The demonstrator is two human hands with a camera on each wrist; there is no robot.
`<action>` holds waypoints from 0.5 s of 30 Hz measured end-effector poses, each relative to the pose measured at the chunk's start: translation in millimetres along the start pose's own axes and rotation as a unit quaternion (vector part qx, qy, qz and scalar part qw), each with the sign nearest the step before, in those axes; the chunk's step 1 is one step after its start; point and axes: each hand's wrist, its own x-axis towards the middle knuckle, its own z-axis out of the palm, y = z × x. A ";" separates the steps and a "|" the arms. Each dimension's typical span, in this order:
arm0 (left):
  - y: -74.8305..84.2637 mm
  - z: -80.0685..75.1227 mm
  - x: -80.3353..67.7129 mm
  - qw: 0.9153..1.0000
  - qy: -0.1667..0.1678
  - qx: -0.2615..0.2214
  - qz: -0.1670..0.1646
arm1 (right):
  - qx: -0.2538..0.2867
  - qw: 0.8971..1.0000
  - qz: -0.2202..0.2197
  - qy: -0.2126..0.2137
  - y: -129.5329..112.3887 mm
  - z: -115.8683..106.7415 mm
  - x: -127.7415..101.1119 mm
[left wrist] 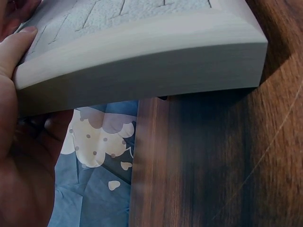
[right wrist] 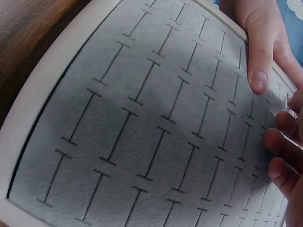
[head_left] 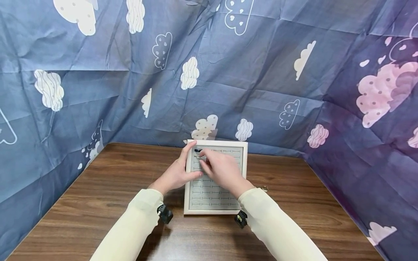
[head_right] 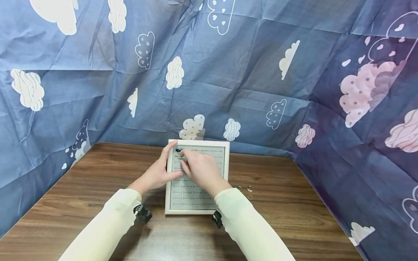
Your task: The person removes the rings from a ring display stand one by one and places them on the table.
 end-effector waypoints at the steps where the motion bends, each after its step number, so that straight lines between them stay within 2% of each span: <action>1: 0.1 0.2 0.0 1.000 0.000 0.001 -0.001 | 0.002 1.000 0.000 -0.003 -0.5 -0.4 0.8; 9: 0.9 -0.8 -0.3 1.000 -0.001 0.005 -0.004 | -0.010 1.000 -0.004 -0.002 -2.5 2.3 5.0; 15: 1.7 -0.6 -0.8 1.000 -0.003 0.004 -0.009 | -0.016 1.000 0.009 0.010 -3.9 7.9 6.2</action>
